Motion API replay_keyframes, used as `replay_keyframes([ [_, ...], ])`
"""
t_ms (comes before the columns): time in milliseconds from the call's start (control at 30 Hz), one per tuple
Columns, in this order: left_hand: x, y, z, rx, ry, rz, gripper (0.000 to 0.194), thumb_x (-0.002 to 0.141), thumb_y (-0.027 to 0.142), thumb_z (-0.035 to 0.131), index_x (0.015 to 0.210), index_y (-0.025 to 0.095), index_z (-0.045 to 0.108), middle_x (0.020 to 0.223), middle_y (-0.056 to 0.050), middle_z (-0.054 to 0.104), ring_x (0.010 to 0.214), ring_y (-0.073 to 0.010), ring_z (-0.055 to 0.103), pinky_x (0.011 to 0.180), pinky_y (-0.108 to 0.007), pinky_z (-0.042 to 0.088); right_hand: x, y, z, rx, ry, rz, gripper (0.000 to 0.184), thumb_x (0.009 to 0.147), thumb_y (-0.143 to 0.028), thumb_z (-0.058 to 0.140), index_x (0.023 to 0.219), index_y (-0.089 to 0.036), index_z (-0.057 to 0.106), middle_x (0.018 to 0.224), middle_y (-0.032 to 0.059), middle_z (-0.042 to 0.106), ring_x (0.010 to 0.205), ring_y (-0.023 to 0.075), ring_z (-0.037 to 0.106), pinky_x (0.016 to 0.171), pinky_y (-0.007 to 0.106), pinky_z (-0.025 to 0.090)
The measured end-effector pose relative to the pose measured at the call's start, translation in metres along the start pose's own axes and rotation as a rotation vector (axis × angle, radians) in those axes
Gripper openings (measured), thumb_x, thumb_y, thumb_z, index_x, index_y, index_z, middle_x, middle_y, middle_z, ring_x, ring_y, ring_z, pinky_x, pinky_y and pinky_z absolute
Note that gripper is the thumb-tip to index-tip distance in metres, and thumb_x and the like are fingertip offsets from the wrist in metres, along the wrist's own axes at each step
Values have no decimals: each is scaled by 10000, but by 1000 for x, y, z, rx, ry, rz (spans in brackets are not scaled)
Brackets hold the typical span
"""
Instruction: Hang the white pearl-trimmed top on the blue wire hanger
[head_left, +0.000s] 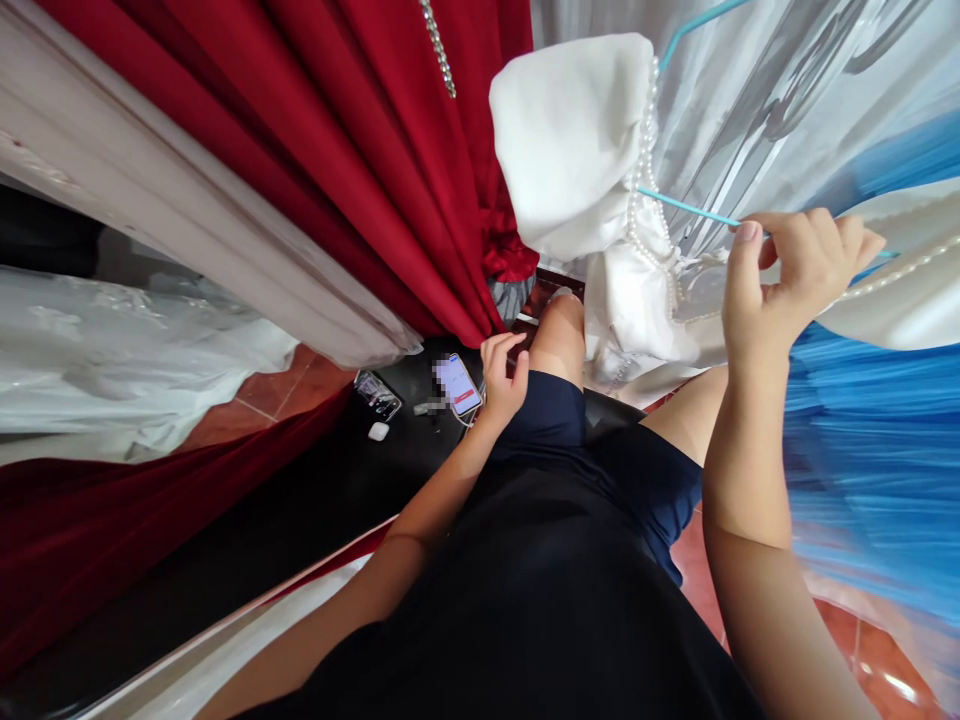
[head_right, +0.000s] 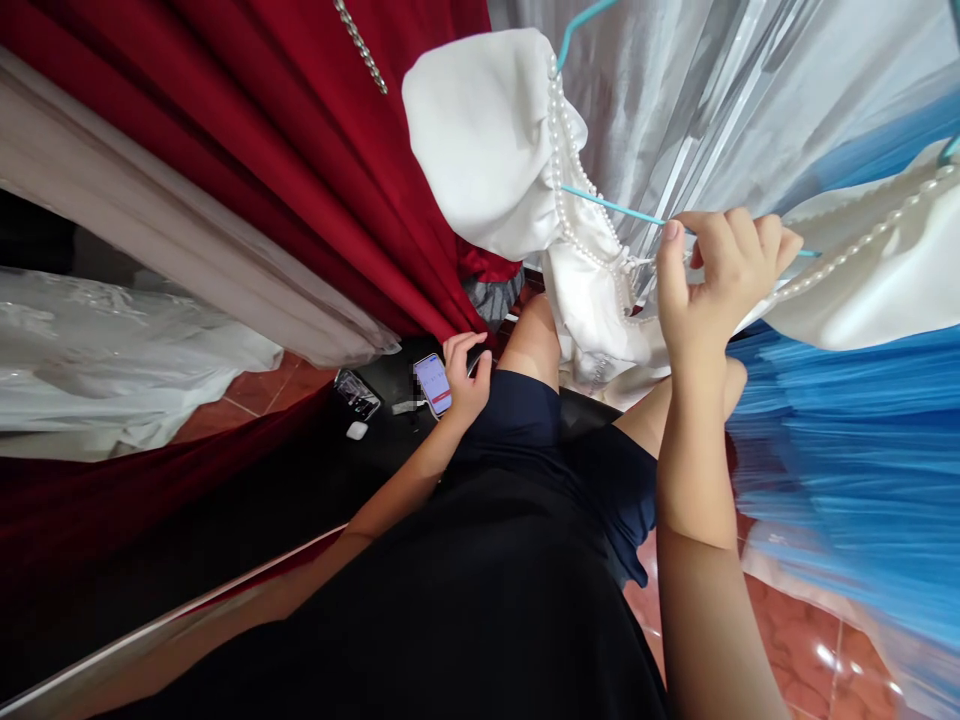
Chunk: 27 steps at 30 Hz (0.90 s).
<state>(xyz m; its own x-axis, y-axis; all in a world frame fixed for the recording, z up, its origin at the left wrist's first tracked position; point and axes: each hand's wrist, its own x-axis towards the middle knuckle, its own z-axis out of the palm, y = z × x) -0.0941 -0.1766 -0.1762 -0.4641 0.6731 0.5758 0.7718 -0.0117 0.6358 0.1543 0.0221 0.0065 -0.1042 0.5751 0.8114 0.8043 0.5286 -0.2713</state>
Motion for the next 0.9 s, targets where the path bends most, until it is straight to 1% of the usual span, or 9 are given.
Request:
replay_keyframes([
  [133,66,76,9,-212,185,236,271,1126,386,487,1235,209,661,1188,-87,620,1198,-226,659,1075,-424,562,-1,-6,-10,15,-97,53,637,1068,-649,255,925,-256,735,736,72,509,870,246,474,960,481,356],
  [233,116,126,4,-277,223,326,332,1151,472,437,1293,217,594,1292,-68,536,1351,-239,628,1183,-492,513,-2,-10,-17,26,-207,92,527,1086,-590,295,1016,-283,718,799,76,533,935,263,501,1015,511,343],
  [400,177,182,-7,-72,313,394,529,1130,555,349,1405,139,527,1452,-104,467,1574,-308,464,1234,-633,387,-4,-10,-18,61,-146,77,564,1084,-610,283,986,-275,725,769,35,473,906,239,535,996,497,374],
  [467,194,186,-5,24,258,476,661,1098,568,246,1408,77,561,1528,-148,400,1628,-412,286,1119,-691,413,-4,-9,-18,70,-154,75,575,1087,-612,282,980,-273,734,762,32,472,895,229,536,991,486,377],
  [567,215,174,8,22,135,603,806,1049,401,-3,1313,-37,620,1530,-193,319,1589,-505,47,926,-733,445,-4,-8,-18,66,-137,56,548,1092,-585,322,967,-262,747,749,31,492,878,217,531,975,462,378],
  [600,221,168,12,-20,120,597,768,1058,346,10,1322,-36,623,1518,-188,358,1599,-494,66,961,-746,431,-4,-8,-18,63,-127,49,539,1093,-577,334,964,-259,750,743,30,498,871,213,528,969,454,379],
  [667,234,156,18,-160,117,501,494,1121,293,286,1354,44,644,1456,-146,544,1628,-407,296,1181,-711,377,-5,-7,-18,65,-107,43,531,1094,-572,351,962,-248,751,734,30,507,857,207,521,957,445,381],
  [767,257,147,15,-396,78,312,179,1036,136,662,1188,195,735,1256,-53,752,1377,-257,665,1300,-432,446,-5,-4,-20,86,-101,40,523,1098,-573,371,968,-234,748,740,39,527,856,206,516,949,443,378],
  [900,287,138,1,-537,227,162,420,992,-156,419,970,135,720,983,-27,747,1036,-197,736,1028,-324,573,-3,-3,-26,130,-116,20,477,1099,-558,414,964,-255,756,730,42,526,843,211,498,949,447,361],
])
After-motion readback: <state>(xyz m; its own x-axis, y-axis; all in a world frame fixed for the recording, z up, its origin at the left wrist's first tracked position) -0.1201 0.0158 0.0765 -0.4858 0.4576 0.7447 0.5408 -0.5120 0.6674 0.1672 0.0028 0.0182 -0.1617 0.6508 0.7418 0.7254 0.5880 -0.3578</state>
